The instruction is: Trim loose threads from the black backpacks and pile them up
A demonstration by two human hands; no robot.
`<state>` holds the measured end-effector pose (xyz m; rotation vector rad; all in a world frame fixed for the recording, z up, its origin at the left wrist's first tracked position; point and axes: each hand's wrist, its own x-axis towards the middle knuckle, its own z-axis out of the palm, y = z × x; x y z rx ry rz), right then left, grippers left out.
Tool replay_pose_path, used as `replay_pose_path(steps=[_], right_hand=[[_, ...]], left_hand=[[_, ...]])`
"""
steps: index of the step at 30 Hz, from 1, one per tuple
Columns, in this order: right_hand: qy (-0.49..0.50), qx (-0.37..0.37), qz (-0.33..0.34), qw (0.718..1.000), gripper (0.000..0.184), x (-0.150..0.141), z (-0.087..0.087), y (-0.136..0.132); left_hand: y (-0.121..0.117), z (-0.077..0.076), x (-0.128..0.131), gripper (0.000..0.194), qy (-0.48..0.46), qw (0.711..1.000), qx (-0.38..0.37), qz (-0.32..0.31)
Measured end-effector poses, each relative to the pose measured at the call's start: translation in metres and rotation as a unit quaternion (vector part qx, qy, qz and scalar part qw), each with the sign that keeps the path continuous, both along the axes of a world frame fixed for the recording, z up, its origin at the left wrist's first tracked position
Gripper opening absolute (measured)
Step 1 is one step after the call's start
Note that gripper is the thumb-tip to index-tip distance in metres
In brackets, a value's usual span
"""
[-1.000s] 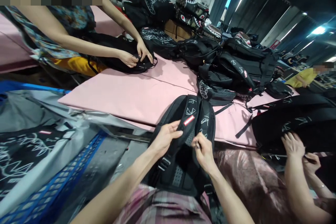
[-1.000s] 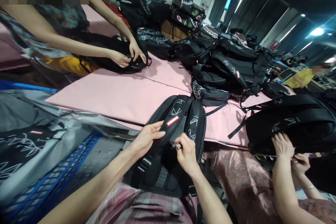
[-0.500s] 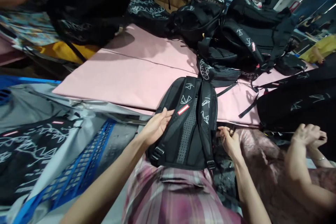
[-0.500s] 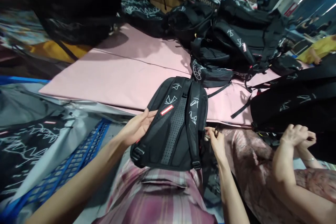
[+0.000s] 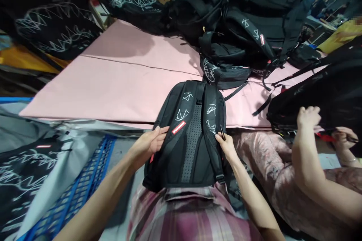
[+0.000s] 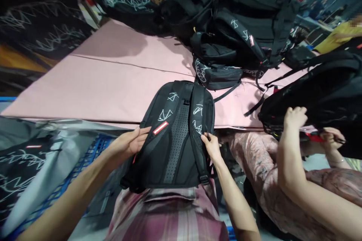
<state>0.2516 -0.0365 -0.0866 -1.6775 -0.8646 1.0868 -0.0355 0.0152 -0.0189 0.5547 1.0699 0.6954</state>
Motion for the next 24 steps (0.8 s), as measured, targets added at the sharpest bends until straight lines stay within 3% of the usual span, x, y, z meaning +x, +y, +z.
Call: replay_pose_path(steps=[2, 3, 5, 7, 9, 13, 16, 18, 22, 24], right_hand=[[0.033, -0.015, -0.007, 0.999, 0.035, 0.001, 0.001, 0.002], [0.045, -0.021, -0.007, 0.999, 0.035, 0.001, 0.002, 0.002], [0.068, -0.026, -0.01, 0.997, 0.036, 0.0, 0.005, 0.002], [0.085, -0.025, -0.012, 0.996, 0.036, -0.001, 0.007, 0.001], [0.101, -0.024, -0.011, 0.995, 0.037, -0.002, 0.009, 0.0], [0.133, -0.009, -0.007, 0.991, 0.037, -0.003, 0.009, -0.002], [0.136, -0.003, -0.008, 0.991, 0.037, -0.001, 0.005, -0.004], [0.138, -0.007, -0.002, 0.99, 0.036, 0.002, 0.002, -0.003], [0.118, -0.014, 0.01, 0.993, 0.038, 0.014, -0.002, -0.001], [0.043, -0.006, 0.02, 0.999, 0.04, 0.023, 0.0, -0.005]], left_hand=[[-0.005, 0.003, 0.006, 0.034, 0.116, 0.986, 0.099, 0.06], [-0.007, 0.005, 0.011, 0.03, 0.192, 0.962, 0.173, 0.091], [-0.011, 0.008, 0.027, 0.018, 0.328, 0.877, 0.338, 0.093], [-0.012, 0.008, 0.05, 0.011, 0.4, 0.782, 0.477, 0.015], [-0.01, 0.002, 0.079, 0.012, 0.413, 0.715, 0.559, -0.077], [0.005, -0.019, 0.129, 0.017, 0.395, 0.636, 0.637, -0.183], [0.014, -0.032, 0.145, 0.016, 0.347, 0.59, 0.68, -0.262], [0.016, -0.036, 0.145, 0.021, 0.333, 0.597, 0.674, -0.282], [0.011, -0.038, 0.134, 0.025, 0.274, 0.687, 0.594, -0.318], [0.006, -0.038, 0.13, 0.023, 0.246, 0.725, 0.548, -0.336]])
